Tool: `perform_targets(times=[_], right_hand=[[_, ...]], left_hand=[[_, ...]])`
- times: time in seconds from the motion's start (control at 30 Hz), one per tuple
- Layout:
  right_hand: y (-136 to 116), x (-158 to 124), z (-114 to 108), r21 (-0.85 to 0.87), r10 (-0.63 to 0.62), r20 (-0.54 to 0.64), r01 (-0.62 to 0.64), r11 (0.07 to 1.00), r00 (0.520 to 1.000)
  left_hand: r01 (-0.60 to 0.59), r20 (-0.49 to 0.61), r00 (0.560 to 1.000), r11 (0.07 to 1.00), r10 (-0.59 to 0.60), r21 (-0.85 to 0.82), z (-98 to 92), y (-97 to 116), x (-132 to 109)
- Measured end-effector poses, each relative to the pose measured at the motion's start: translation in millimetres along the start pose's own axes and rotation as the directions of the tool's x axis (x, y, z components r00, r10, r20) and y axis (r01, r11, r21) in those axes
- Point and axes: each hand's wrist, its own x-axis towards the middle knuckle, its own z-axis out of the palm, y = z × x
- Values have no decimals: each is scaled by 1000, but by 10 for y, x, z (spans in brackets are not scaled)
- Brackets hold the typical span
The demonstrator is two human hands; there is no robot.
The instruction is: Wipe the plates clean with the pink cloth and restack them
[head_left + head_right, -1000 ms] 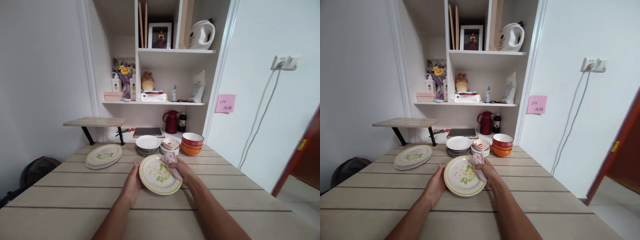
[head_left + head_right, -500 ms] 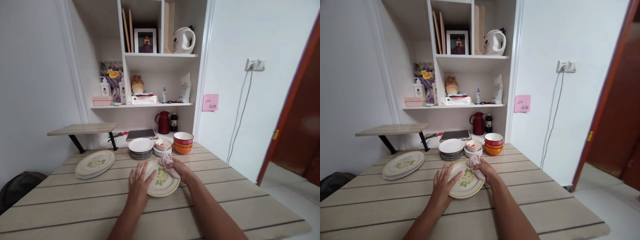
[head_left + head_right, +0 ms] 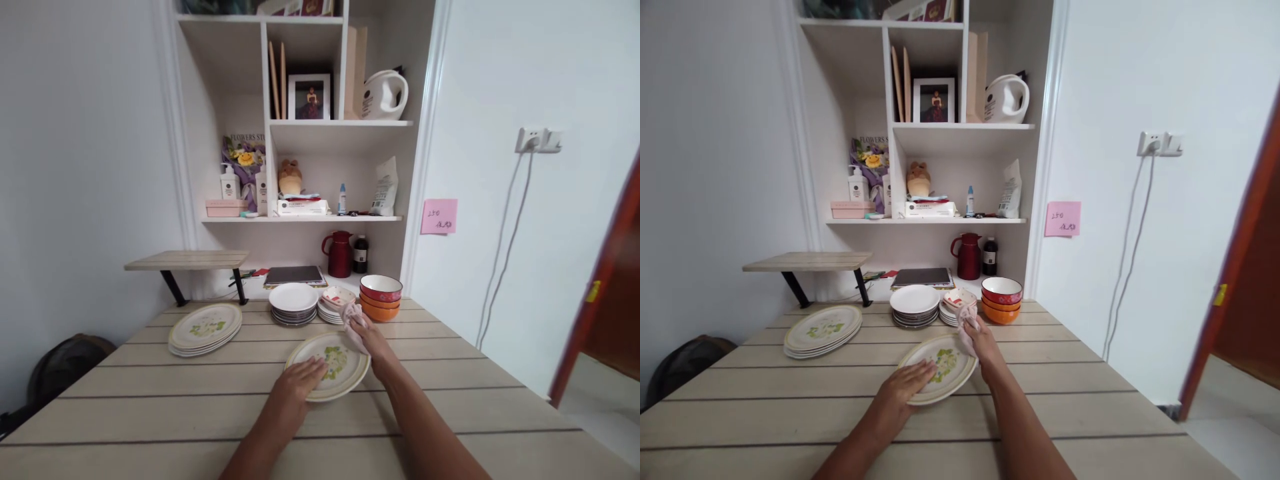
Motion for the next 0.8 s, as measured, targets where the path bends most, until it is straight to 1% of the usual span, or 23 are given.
perform_targets(times=[0.1, 0.17, 0.23, 0.27, 0.3, 0.37, 0.4, 0.43, 0.47, 0.53, 0.6, 0.63, 0.7, 0.8], right_hand=[[-57, -11, 27, 66, 41, -57, -37, 997, 998], [-82, -10, 15, 102, 43, -109, -32, 994, 993], [-88, 3, -23, 153, 47, -146, -24, 988, 988], [-85, 13, -47, 185, 51, -168, -20, 983, 984], [-80, 23, -70, 218, 54, -200, -9, 976, 978], [-70, 42, -101, 266, 42, -282, 36, 963, 959], [-67, 47, -103, 275, 28, -319, 64, 959, 947], [-65, 48, -95, 274, 10, -342, 89, 958, 940], [-66, 44, -76, 264, -12, -352, 112, 958, 936], [-71, 25, -19, 209, -76, -347, 156, 965, 935], [-72, 0, 41, 106, -161, -321, 204, 973, 933], [-69, -10, 64, 43, -207, -300, 230, 972, 931], [-44, -20, 88, -97, -290, -254, 274, 957, 923], [44, -13, 87, -281, -361, -178, 305, 910, 915]], left_hand=[[2, -29, 1000, 1000, -2, -5, -6, 80, 2], [24, -90, 996, 998, -30, -63, 16, 123, 7], [63, -172, 981, 987, -89, -151, 60, 145, 14], [103, -217, 965, 974, -147, -200, 87, 148, 18], [158, -262, 939, 955, -224, -251, 112, 146, 23], [258, -330, 861, 891, -387, -373, 151, 140, 29], [286, -333, 824, 843, -459, -455, 161, 140, 30], [293, -307, 801, 784, -514, -547, 163, 143, 30], [285, -257, 796, 713, -548, -640, 159, 149, 28], [266, -117, 815, 546, -568, -794, 137, 168, 21], [267, -8, 825, 401, -566, -876, 110, 177, 14], [269, 25, 822, 349, -569, -898, 99, 172, 13], [275, 66, 808, 276, -585, -921, 82, 143, 13], [284, 92, 777, 216, -623, -934, 71, 82, 19]])
